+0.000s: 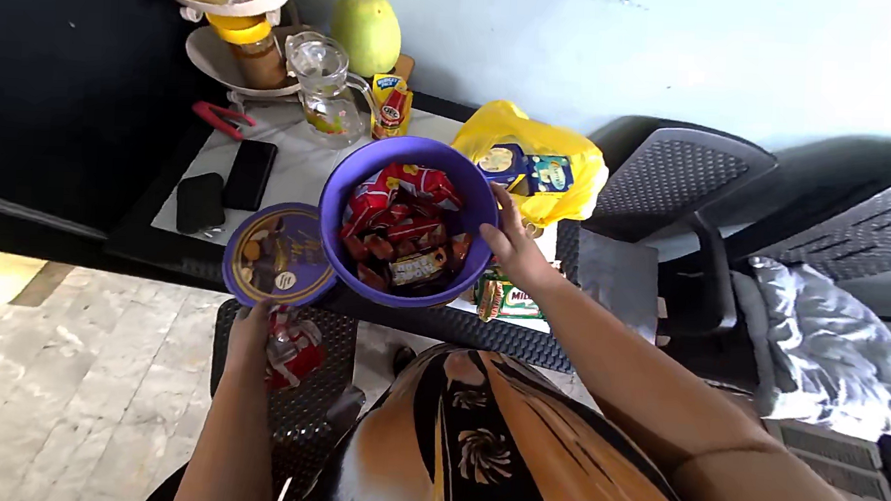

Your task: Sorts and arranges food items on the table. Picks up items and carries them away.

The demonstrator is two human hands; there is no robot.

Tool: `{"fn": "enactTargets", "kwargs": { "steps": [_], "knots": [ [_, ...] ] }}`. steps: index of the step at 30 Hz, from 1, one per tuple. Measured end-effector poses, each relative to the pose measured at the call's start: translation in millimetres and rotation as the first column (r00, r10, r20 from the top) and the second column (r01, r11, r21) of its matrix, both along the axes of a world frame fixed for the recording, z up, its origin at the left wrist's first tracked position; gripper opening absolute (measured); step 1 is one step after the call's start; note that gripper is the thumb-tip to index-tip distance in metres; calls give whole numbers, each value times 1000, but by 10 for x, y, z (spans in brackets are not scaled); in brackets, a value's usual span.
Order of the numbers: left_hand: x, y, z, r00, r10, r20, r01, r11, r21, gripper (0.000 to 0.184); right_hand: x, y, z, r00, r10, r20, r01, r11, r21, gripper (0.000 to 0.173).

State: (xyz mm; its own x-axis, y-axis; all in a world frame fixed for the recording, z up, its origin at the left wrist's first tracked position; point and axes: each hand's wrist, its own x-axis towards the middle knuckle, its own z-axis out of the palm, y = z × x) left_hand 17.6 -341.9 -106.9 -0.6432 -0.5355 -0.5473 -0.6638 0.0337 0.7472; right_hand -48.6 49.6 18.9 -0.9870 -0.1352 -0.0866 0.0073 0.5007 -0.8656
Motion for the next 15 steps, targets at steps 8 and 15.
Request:
{"fn": "enactTargets", "kwargs": {
  "steps": [8, 15],
  "knots": [
    [627, -493, 1133, 831, 23, -556, -79, 994, -76, 40, -31, 42, -62, 999, 38, -26, -39, 998, -53, 72],
    [110, 241, 2003, 792, -359, -494, 374, 925, -73, 30, -62, 77, 7, 999, 27, 21, -24, 991, -134, 69]
  ]
}}
